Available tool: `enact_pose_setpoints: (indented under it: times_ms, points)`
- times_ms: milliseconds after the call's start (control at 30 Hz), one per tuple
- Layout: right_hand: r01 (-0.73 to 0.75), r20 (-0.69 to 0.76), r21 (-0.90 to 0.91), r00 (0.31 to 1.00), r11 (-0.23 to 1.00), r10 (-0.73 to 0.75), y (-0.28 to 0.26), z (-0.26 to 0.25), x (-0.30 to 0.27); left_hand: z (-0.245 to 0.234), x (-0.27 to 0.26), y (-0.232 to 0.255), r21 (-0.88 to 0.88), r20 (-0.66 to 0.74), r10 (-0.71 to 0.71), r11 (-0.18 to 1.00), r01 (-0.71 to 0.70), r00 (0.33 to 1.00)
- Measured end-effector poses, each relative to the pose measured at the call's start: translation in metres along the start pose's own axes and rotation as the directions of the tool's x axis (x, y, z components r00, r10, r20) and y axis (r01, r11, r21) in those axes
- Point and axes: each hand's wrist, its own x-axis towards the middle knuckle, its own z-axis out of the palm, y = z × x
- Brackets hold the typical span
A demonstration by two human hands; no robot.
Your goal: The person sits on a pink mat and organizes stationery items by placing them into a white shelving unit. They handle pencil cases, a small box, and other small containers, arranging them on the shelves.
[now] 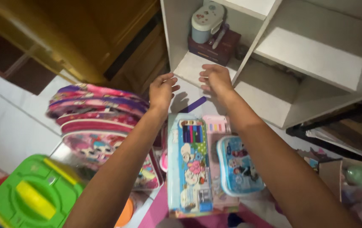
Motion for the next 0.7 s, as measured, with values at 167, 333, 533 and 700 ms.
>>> enact_pose_setpoints:
  times_ms: [167,333,533,700]
  points:
    - [-0.021,-0.133,0.008,0.991,1.000,0.022,0.008,-0.003,0.036,0.015,0.054,-0.021,0.044,-0.001,0.016,0.999,-0.016,1.000]
    - [-0.189,-0.217,0.044,0.957,0.981,0.194,0.015,0.001,0.055,0.034,0.105,-0.046,0.059,0.001,-0.098,0.993,0.098,0.995]
    - [-0.114,-0.323,0.200,0.930,0.973,0.175,0.045,-0.010,0.100,0.066,0.183,-0.092,-0.185,0.017,-0.345,0.921,0.342,0.938]
    - [-0.082,-0.343,0.287,0.921,0.954,0.183,0.086,-0.033,0.148,0.091,0.232,-0.124,-0.388,0.081,-0.490,0.786,0.481,0.868]
